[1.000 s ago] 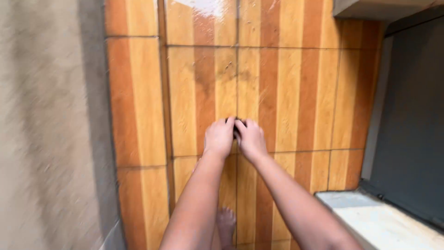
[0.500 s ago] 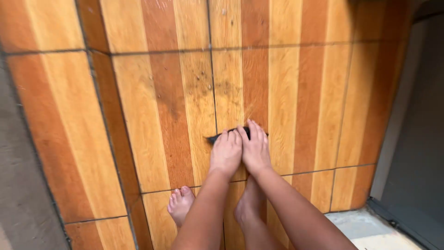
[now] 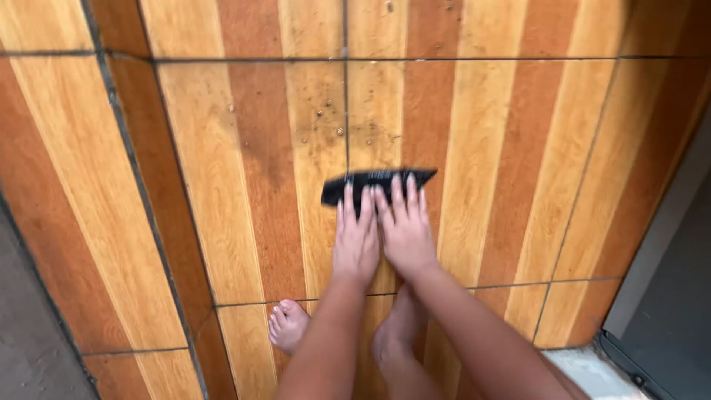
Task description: Scrubbing floor tiles with a wet cloth and water in an entryway.
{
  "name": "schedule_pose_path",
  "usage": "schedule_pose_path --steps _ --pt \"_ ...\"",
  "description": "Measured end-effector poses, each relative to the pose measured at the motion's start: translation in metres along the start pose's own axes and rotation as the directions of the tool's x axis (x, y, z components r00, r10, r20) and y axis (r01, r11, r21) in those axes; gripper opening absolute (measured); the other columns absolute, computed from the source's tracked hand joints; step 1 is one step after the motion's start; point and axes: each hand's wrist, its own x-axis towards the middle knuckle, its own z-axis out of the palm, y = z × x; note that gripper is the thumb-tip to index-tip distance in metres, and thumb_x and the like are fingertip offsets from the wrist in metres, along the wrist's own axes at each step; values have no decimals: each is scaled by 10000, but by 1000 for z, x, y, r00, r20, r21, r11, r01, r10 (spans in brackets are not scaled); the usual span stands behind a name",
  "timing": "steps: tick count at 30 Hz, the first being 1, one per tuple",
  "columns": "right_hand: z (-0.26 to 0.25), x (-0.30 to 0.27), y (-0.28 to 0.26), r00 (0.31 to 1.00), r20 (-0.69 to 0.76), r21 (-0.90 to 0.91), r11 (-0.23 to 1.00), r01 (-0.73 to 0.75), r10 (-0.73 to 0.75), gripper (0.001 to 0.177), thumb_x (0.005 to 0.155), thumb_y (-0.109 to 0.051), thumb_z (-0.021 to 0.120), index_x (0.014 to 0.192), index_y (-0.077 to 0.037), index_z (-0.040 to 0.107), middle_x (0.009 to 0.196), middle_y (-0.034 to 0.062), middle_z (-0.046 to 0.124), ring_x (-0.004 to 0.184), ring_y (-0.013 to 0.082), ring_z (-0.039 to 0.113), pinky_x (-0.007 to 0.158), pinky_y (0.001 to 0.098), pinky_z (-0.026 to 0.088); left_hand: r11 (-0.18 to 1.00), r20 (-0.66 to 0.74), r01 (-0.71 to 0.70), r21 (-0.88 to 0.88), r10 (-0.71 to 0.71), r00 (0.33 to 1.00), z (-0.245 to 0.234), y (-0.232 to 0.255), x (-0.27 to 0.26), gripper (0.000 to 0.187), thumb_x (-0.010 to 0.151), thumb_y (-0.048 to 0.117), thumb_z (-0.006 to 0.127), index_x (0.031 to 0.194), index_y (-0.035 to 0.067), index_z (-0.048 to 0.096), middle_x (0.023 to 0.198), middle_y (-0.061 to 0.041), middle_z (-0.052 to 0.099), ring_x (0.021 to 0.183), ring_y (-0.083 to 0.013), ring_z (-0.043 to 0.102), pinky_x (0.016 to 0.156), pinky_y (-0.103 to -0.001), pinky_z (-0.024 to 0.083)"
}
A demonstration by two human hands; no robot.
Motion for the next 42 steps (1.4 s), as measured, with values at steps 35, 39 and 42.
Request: schedule_pose_path --steps 35,39,42 --pt "31 70 -170 709 265 128 752 646 -654 639 874 -296 580 1483 -133 474 1567 130 413 1457 326 370 1194 536 223 682 184 726 90 -728 661 -80 -102 -98 712 1037 322 426 1601 63 78 1688 -99 -3 1570 -251 -49 1249 -471 -61" --pt "40 111 -156 601 420 121 698 706 -680 705 878 -282 551 1550 -126 409 1620 90 361 1509 245 287 1212 535 143 764 44 625 158 -638 769 -73 -124 -78 732 1005 298 471 1589 -2 148 1699 -118 64 1586 -241 3 1261 -454 -37" --pt "32 147 -137 627 312 68 676 734 -713 645 950 -288 535 1568 -135 437 1642 92 365 1532 252 284 1233 531 152 808 -90 572 140 -565 820 -83 -122 -38 735 1007 287 490 1592 -31 180 1701 -150 101 1588 -264 39 1271 -443 -17"
